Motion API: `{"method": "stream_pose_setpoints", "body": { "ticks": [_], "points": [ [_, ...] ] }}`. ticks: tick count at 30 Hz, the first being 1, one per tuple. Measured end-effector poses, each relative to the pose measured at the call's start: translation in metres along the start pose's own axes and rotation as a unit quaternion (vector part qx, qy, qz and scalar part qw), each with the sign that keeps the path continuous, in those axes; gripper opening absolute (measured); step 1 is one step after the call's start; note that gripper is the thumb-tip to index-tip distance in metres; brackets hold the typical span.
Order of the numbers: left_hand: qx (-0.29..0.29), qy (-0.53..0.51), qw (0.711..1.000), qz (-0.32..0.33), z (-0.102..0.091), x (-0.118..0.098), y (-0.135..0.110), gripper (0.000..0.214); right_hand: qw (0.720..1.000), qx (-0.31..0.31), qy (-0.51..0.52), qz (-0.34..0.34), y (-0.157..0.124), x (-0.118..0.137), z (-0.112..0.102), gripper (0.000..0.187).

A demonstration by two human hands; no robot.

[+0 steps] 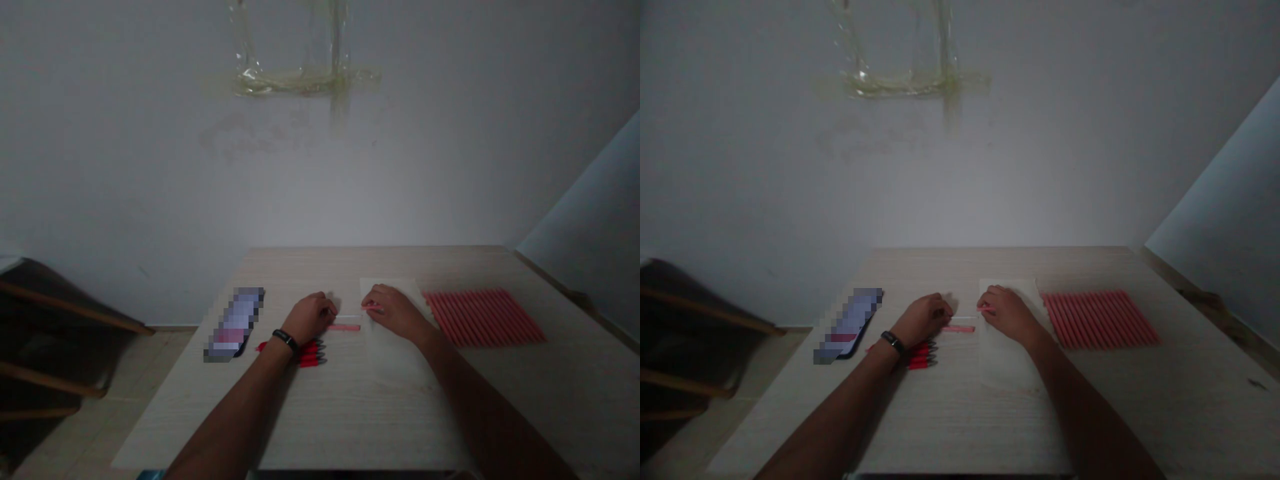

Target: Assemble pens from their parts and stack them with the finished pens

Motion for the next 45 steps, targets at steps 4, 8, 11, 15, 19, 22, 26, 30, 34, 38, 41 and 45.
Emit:
{"method": "stream_pose_setpoints", "body": {
  "ticks": [4, 8, 11, 15, 19, 22, 26, 30, 34, 38, 41, 45],
  "points": [
    [0.001, -0.011, 1.0, 0.0, 0.0, -0.001, -0.001, 0.015, 1.0, 0.001, 0.002, -0.004, 0.0, 0.003, 0.0, 0.014],
    [-0.016, -0.027, 0.999, 0.007, -0.005, -0.008, -0.001, 0.014, 1.0, -0.004, 0.011, -0.01, 0.0, 0.009, -0.001, 0.014],
    [-0.033, -0.058, 0.998, 0.016, -0.009, -0.016, 0.0, 0.015, 0.999, -0.015, 0.026, -0.025, 0.001, 0.022, -0.002, 0.013],
    [-0.031, -0.107, 0.993, 0.034, -0.006, -0.025, 0.001, 0.017, 0.998, -0.027, 0.026, -0.048, 0.004, 0.039, -0.002, 0.013],
    [-0.03, -0.119, 0.992, 0.04, -0.002, -0.027, 0.001, 0.016, 0.998, -0.036, 0.019, -0.051, 0.005, 0.045, 0.0, 0.009],
    [-0.027, -0.119, 0.992, 0.035, 0.0, -0.025, 0.002, 0.015, 0.998, -0.037, 0.023, -0.048, 0.005, 0.044, 0.002, 0.007],
    [-0.023, -0.124, 0.991, 0.033, 0.001, -0.024, 0.002, 0.013, 0.998, -0.035, 0.021, -0.047, 0.006, 0.045, 0.003, 0.009],
    [-0.034, -0.112, 0.992, 0.042, -0.002, -0.023, 0.001, 0.012, 0.998, -0.032, 0.006, -0.045, 0.005, 0.042, 0.002, 0.011],
    [-0.053, -0.07, 0.996, 0.033, -0.003, -0.017, 0.001, 0.012, 0.999, -0.043, 0.003, -0.029, 0.004, 0.029, -0.005, 0.013],
    [-0.07, -0.021, 0.997, 0.013, -0.001, -0.01, 0.004, 0.013, 0.998, -0.058, 0.004, -0.015, 0.002, 0.018, -0.01, 0.013],
    [-0.069, 0.006, 0.998, 0.004, 0.002, -0.008, 0.006, 0.013, 0.999, -0.05, 0.006, -0.016, 0.003, 0.018, -0.007, 0.013],
    [-0.061, 0.028, 0.998, -0.012, 0.004, -0.006, 0.008, 0.012, 0.999, -0.036, 0.0, -0.015, 0.005, 0.021, -0.003, 0.014]
  ]
}}
Point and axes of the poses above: each hand's wrist, its own y-axis towards the middle knuckle, its own z-axis out of the palm, x = y × z, the point moved 9 cm from there along y, towards the middle knuckle, and after that the axes turned 10 degrees about -y, right-handed, at the moved point
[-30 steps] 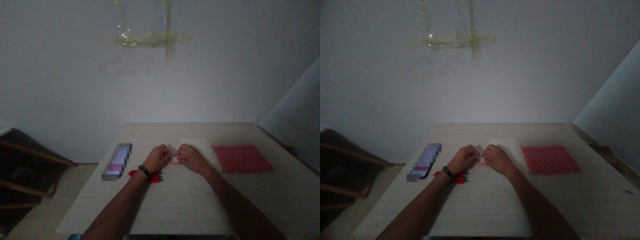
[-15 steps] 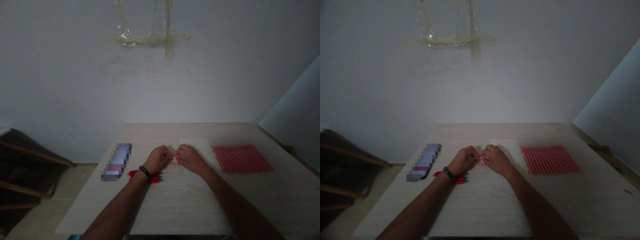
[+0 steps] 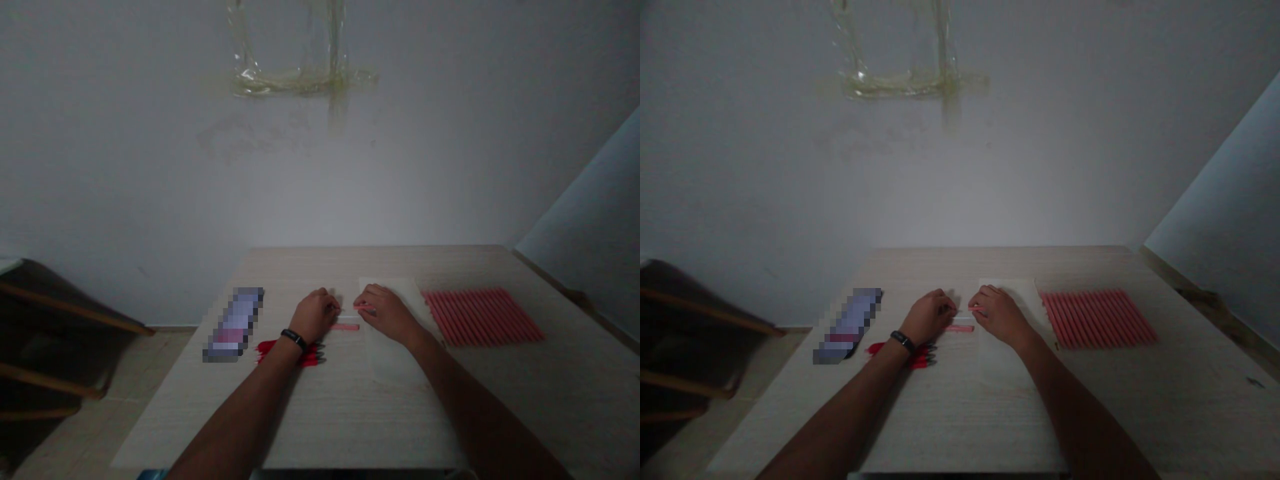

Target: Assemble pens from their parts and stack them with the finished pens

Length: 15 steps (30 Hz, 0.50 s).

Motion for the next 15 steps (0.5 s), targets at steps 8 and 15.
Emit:
{"method": "stream_pose_setpoints", "body": {
  "ticks": [8, 15],
  "points": [
    [0.006, -0.008, 1.0, -0.008, 0.0001, 0.0022, -0.0002, 0.012, 1.0, -0.001, -0.001, 0.0, 0.0003, 0.0018, -0.0015, 0.013],
    [-0.005, -0.024, 1.0, -0.001, -0.004, -0.0004, -0.0018, 0.012, 0.999, -0.01, 0.02, 0.026, -0.0017, -0.0037, 0.0064, 0.015]
  ]
}}
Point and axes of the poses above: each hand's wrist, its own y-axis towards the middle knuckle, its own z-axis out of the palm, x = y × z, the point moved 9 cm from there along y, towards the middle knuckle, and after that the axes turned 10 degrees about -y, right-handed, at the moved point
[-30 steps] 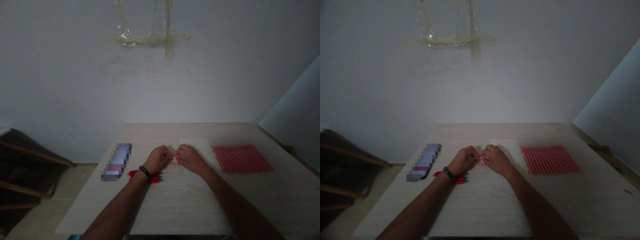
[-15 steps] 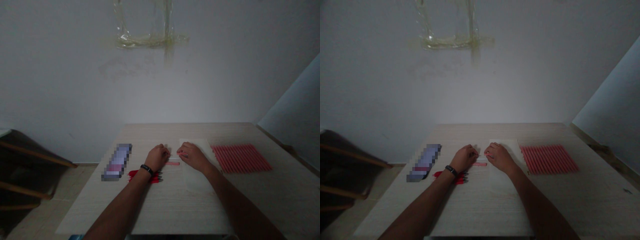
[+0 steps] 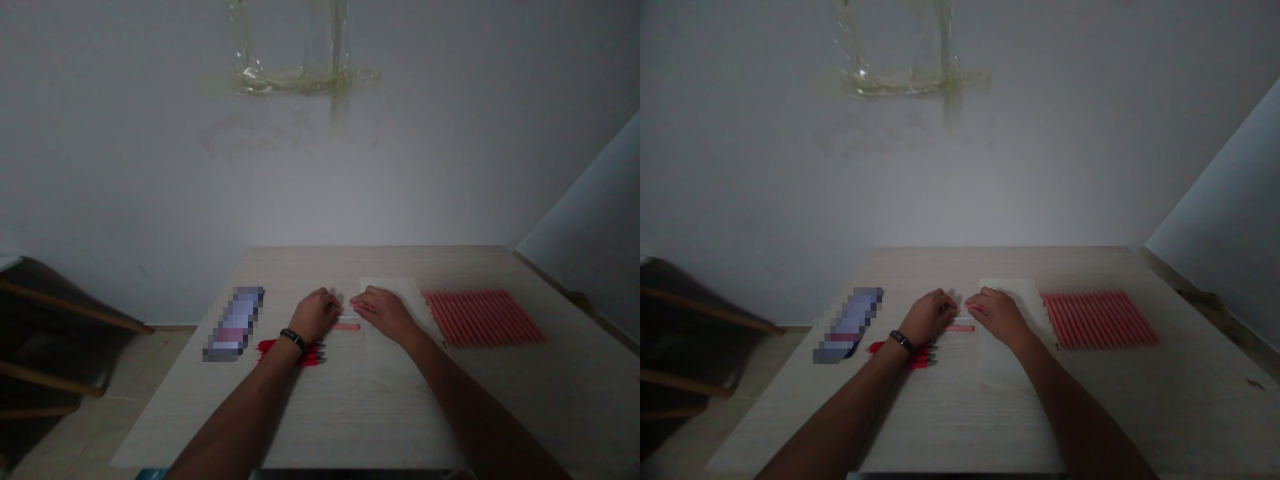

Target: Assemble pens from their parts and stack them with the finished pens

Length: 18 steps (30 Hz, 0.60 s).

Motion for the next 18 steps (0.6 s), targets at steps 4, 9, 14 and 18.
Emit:
{"method": "stream_pose_setpoints", "body": {
  "ticks": [4, 9, 14, 18],
  "points": [
    [-0.009, -0.055, 0.998, 0.029, -0.004, -0.011, 0.0, 0.019, 1.0, 0.0, 0.019, -0.024, 0.001, 0.005, 0.004, 0.019],
    [-0.004, -0.102, 0.993, 0.06, -0.005, -0.021, -0.001, 0.015, 0.998, -0.009, 0.034, -0.044, 0.004, 0.017, 0.004, 0.016],
    [-0.023, -0.092, 0.994, 0.054, -0.012, -0.017, -0.002, 0.01, 0.999, -0.024, 0.034, -0.001, 0.003, 0.009, -0.001, 0.013],
    [-0.036, -0.067, 0.996, 0.046, -0.018, -0.015, -0.002, 0.013, 0.999, -0.022, 0.012, 0.029, 0.002, -0.002, 0.0, 0.007]
  ]
}}
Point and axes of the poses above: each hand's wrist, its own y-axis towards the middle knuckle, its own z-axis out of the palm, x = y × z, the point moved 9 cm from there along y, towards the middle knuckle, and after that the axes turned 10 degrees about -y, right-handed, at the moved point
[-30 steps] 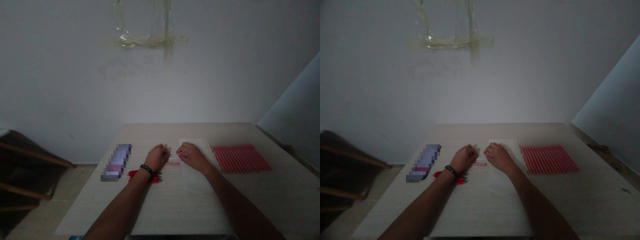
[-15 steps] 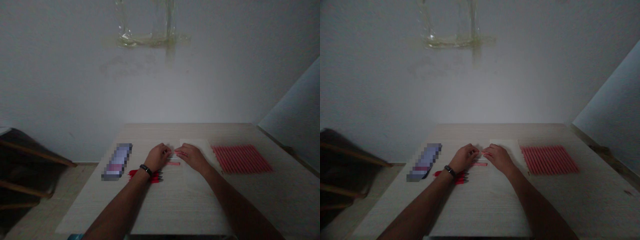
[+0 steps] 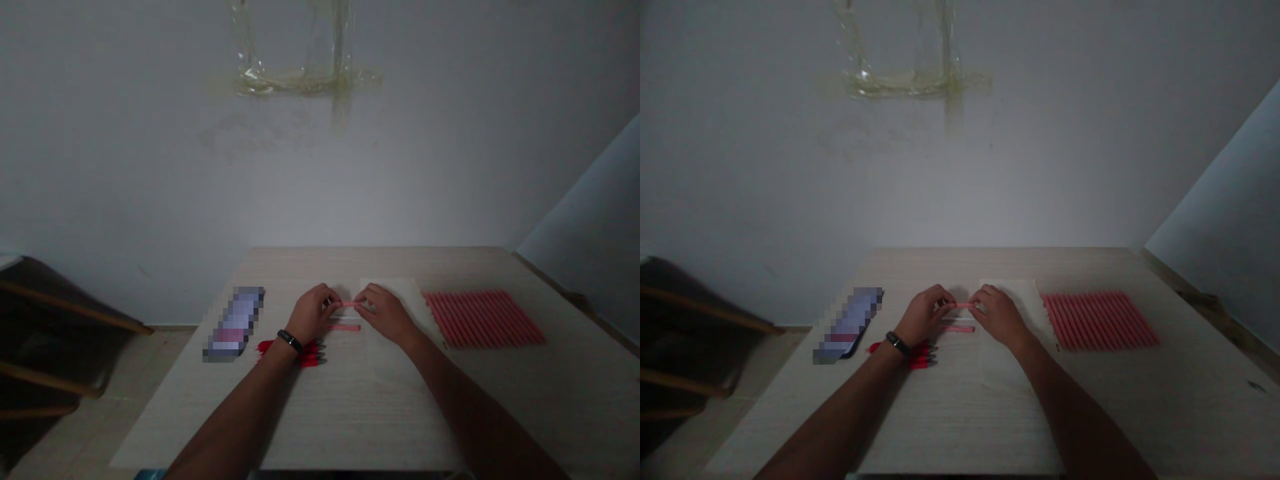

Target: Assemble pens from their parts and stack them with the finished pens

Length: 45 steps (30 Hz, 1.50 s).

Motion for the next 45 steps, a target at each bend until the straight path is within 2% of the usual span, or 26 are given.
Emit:
{"method": "stream_pose_setpoints", "body": {
  "ticks": [6, 11, 15, 24, 27, 32, 35, 40, 45],
  "points": [
    [-0.02, 0.043, 0.999, -0.004, -0.012, -0.003, -0.001, 0.016, 0.999, 0.006, -0.033, 0.03, 0.005, -0.01, 0.014, 0.008],
    [0.084, 0.051, 0.995, 0.034, 0.004, -0.015, -0.005, 0.009, 0.997, 0.031, -0.059, 0.043, 0.01, -0.014, 0.027, 0.011],
    [0.144, 0.047, 0.987, 0.058, 0.02, -0.017, -0.011, 0.014, 0.996, 0.041, -0.068, 0.042, 0.011, -0.014, 0.03, 0.009],
    [0.211, 0.013, 0.974, 0.078, 0.04, -0.014, -0.018, 0.014, 0.998, -0.005, -0.045, 0.05, 0.006, -0.02, 0.01, 0.005],
    [0.205, -0.019, 0.975, 0.08, 0.038, -0.021, -0.018, 0.006, 0.998, -0.022, -0.027, 0.054, 0.003, -0.021, 0.001, 0.007],
    [0.119, -0.071, 0.99, 0.021, 0.02, -0.023, -0.01, 0.016, 0.997, -0.03, 0.042, 0.049, 0.001, -0.02, -0.006, 0.009],
    [0.096, -0.089, 0.991, 0.019, 0.013, -0.025, -0.008, 0.013, 0.996, -0.012, 0.078, 0.041, 0.002, -0.015, -0.004, 0.014],
    [0.11, -0.046, 0.993, 0.023, 0.015, -0.02, -0.01, 0.014, 0.995, 0.04, 0.096, 0.0, -0.001, -0.001, -0.001, 0.015],
    [0.155, -0.013, 0.987, 0.031, 0.025, -0.015, -0.013, 0.009, 0.991, 0.112, 0.033, -0.07, -0.008, 0.013, 0.011, 0.003]
  ]
}}
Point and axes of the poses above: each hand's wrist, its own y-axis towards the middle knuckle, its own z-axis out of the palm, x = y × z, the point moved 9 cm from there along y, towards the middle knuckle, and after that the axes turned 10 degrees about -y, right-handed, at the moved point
